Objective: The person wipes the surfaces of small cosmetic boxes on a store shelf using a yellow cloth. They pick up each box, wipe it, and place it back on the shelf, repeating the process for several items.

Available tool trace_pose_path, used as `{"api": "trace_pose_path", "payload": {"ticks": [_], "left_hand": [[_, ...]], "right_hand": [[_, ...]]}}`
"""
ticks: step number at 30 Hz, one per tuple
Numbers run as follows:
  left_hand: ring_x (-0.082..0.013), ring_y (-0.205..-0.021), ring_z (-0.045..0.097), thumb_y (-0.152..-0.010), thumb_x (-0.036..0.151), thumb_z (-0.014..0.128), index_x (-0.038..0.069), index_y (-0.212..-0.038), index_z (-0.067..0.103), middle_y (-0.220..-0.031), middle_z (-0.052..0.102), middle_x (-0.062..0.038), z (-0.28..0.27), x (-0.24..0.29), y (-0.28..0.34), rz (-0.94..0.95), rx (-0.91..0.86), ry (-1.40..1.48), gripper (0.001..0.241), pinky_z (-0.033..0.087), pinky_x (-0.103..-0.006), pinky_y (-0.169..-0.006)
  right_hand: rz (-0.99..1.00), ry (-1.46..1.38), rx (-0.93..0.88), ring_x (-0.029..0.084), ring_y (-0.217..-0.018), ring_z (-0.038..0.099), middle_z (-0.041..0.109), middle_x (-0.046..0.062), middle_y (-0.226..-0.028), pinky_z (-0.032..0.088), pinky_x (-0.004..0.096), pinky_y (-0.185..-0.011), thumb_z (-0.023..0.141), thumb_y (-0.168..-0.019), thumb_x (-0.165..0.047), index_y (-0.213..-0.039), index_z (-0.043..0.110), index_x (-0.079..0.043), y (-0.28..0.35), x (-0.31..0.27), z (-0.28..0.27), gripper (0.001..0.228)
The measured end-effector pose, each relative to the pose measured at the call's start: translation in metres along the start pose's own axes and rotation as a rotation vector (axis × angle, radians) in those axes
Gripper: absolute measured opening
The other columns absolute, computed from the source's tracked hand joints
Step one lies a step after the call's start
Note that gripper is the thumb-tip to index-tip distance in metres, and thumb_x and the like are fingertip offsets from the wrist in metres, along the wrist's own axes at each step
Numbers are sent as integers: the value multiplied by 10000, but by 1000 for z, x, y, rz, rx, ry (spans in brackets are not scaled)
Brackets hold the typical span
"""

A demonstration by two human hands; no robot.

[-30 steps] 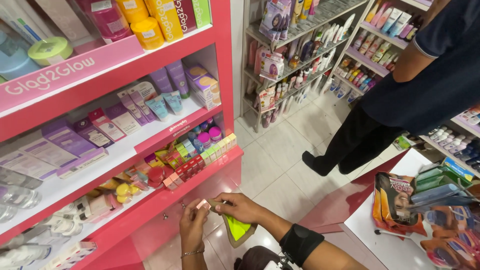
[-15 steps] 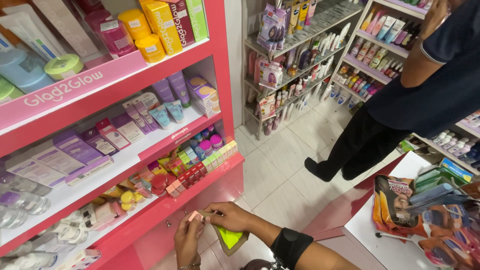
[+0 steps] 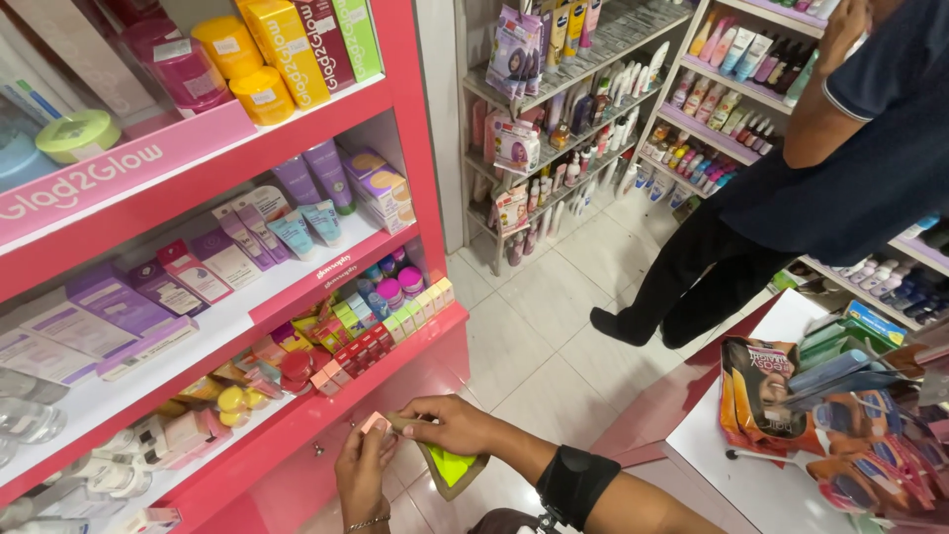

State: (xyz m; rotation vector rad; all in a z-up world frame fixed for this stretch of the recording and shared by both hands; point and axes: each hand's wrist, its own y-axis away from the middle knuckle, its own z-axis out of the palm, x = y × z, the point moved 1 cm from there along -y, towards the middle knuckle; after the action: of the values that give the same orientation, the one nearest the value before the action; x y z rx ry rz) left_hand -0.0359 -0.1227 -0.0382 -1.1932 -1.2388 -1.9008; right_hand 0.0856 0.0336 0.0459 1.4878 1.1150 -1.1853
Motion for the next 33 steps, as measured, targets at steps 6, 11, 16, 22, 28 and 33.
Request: {"api": "trace_pose_path", "payload": {"ticks": [6, 11, 16, 22, 28, 33], "left_hand": [[-233, -935, 696, -935, 292, 664, 1, -1247, 692, -1102, 723, -100, -7, 9, -3, 19, 97, -76, 428, 540, -363, -813], [-217, -913, 693, -910, 298, 699, -12, -1195, 693, -1061, 720, -104, -5, 12, -3, 52, 95, -89, 421, 533, -342, -792], [-193, -896, 676, -898, 299, 732, -13, -1135, 695, -1031, 714, -99, -10, 14, -4, 70, 82, -69, 394, 516, -321, -781], [-164, -854, 655, -888, 291, 722, 61, -1197, 673, -1010, 700, -64, -17, 36, 8, 127, 93, -26, 389, 511, -303, -743], [-119, -837, 629, -923, 277, 707, 26, -1169, 711, -984, 700, -46, -29, 29, -6, 127, 116, 5, 351, 504, -268, -722], [-147, -822, 614, -907, 265, 764, 26, -1104, 641, -941, 672, -76, -19, 20, -6, 135, 130, -2, 333, 482, -294, -702]], "right_hand": [[-47, -111, -58, 101, -988, 633, 702, 32, -1059, 517, 284, -880, 638, -1024, -251, -1226, 670, -39, -10, 4, 6, 294], [-17, -83, -78, 91, -952, 634, 706, 29, -1025, 516, 277, -848, 638, -1014, -252, -1223, 676, -60, -27, 15, 8, 286], [-8, 11, -91, 92, -911, 631, 710, 25, -996, 520, 284, -803, 645, -1009, -258, -1202, 691, -61, -38, 14, 12, 279], [-44, 1, -113, 91, -922, 635, 711, 19, -998, 526, 285, -823, 653, -1003, -278, -1206, 694, -60, -40, 11, 18, 301], [-58, 47, -134, 100, -935, 636, 709, 21, -1015, 522, 288, -832, 677, -977, -280, -1227, 694, -66, -33, -6, 16, 329], [-49, 96, -154, 106, -916, 645, 707, 25, -992, 523, 284, -836, 665, -984, -271, -1230, 696, -71, -22, 4, 17, 319]]}}
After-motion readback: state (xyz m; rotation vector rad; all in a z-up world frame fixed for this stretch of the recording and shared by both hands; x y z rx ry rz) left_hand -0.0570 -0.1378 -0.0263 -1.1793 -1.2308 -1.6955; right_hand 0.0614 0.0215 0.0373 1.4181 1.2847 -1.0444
